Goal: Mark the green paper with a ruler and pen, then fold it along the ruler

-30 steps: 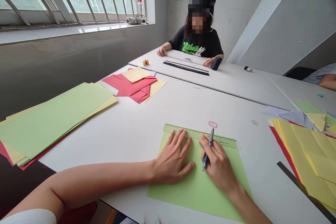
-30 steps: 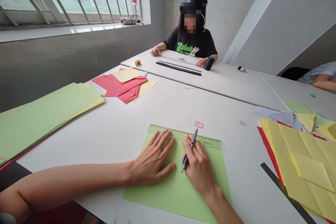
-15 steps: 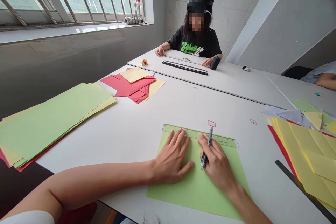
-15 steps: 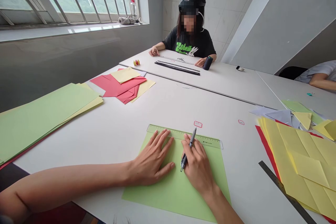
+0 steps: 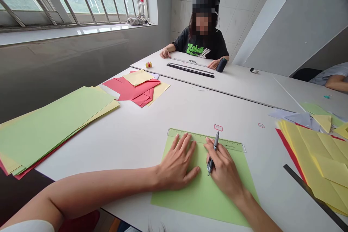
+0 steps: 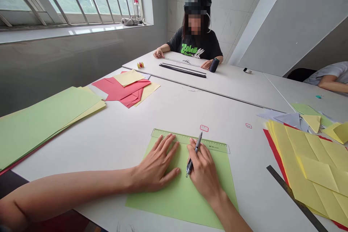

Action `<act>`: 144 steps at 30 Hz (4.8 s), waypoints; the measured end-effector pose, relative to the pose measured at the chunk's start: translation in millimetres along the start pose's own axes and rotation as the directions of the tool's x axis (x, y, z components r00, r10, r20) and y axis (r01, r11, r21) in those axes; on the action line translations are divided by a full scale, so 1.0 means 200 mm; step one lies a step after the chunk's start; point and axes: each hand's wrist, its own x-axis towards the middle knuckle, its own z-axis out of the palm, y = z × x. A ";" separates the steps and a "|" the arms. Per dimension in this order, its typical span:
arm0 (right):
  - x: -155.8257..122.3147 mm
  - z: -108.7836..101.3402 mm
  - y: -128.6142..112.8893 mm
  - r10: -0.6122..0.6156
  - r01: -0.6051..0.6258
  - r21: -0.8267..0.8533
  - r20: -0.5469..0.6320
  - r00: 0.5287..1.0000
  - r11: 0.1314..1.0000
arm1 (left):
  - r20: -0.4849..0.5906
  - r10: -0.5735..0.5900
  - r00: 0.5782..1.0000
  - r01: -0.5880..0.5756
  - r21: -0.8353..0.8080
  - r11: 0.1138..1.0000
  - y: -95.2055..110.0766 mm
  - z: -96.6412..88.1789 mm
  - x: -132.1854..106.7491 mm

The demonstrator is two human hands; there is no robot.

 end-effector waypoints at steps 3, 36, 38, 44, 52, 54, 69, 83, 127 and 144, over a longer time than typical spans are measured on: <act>0.00 0.00 0.00 0.003 -0.003 -0.006 0.004 1.000 1.000 | -0.003 -0.001 1.000 0.001 0.001 1.000 0.00 0.00 0.00; 0.00 0.00 0.00 -0.005 0.005 -0.010 0.006 1.000 1.000 | -0.056 -0.003 0.998 0.000 -0.052 0.999 -0.01 0.02 0.00; -0.01 0.01 0.00 -0.010 0.010 -0.010 -0.007 1.000 1.000 | -0.043 -0.009 0.999 0.007 -0.053 0.999 -0.01 0.01 0.00; -0.01 0.00 0.00 -0.012 0.012 -0.010 -0.020 1.000 1.000 | -0.070 -0.009 0.998 0.005 -0.063 0.998 0.00 0.01 0.00; 0.00 0.00 0.00 -0.013 0.013 -0.010 -0.014 1.000 1.000 | -0.056 -0.005 0.998 0.001 -0.066 0.998 -0.01 0.02 0.00; 0.00 0.00 0.00 -0.011 0.011 -0.010 -0.013 1.000 1.000 | -0.062 -0.002 0.998 -0.002 -0.070 0.998 -0.01 0.02 0.00; 0.00 -0.01 0.00 0.006 -0.005 -0.016 0.045 0.999 1.000 | -0.075 0.010 0.997 -0.014 -0.053 0.999 -0.03 0.02 0.00; 0.05 -0.15 -0.02 0.072 0.012 0.299 -0.267 0.961 0.954 | 0.014 -0.001 1.000 0.001 -0.006 1.000 -0.01 0.00 0.01; 0.86 0.25 -0.04 0.291 -0.262 0.965 0.258 0.921 -0.028 | -0.050 0.172 0.984 -0.127 0.478 0.869 0.06 0.02 0.12; 0.85 0.22 -0.03 0.313 -0.283 0.957 0.253 0.916 0.055 | -0.052 0.165 0.985 -0.117 0.503 0.856 0.07 0.01 0.11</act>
